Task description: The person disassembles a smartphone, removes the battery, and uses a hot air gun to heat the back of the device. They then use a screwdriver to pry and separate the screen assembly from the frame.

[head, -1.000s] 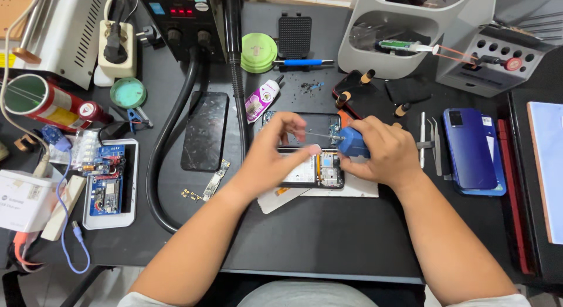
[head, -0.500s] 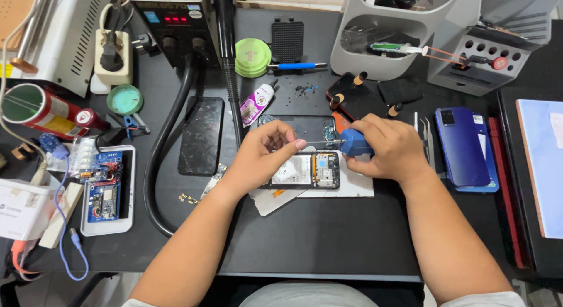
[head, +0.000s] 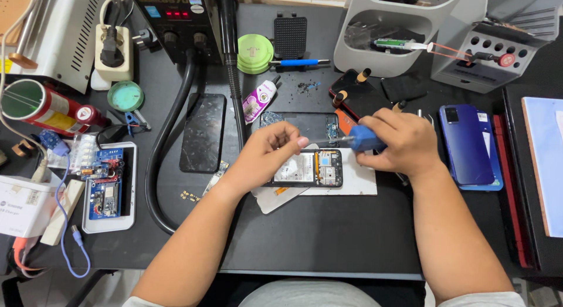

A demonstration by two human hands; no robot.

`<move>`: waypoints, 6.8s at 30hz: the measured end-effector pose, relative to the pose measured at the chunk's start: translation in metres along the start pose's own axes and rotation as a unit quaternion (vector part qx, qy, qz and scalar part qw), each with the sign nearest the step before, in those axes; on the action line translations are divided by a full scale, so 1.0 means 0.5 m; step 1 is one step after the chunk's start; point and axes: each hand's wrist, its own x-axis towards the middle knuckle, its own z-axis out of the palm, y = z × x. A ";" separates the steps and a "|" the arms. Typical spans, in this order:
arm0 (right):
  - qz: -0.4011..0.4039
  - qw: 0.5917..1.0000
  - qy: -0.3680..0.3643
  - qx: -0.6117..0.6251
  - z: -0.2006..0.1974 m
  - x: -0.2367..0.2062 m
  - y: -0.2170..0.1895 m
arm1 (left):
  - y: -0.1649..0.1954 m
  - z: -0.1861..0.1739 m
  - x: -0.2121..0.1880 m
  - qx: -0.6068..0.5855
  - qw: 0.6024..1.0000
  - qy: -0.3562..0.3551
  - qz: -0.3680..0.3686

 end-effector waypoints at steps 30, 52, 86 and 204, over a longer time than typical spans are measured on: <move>-0.030 1.000 -0.002 -0.009 -0.018 0.010 -0.016 | -0.003 0.009 0.001 -0.060 0.998 0.005 0.004; -0.022 0.999 0.015 -0.025 -0.031 0.011 -0.010 | -0.002 0.003 0.000 -0.071 0.997 -0.043 0.001; 0.001 0.999 0.033 -0.021 -0.038 0.000 0.000 | 0.062 0.010 -0.013 0.395 0.806 0.281 0.341; 0.203 0.927 -0.245 0.201 -0.009 -0.008 -0.286 | 0.024 -0.044 -0.006 -0.552 0.810 0.077 0.182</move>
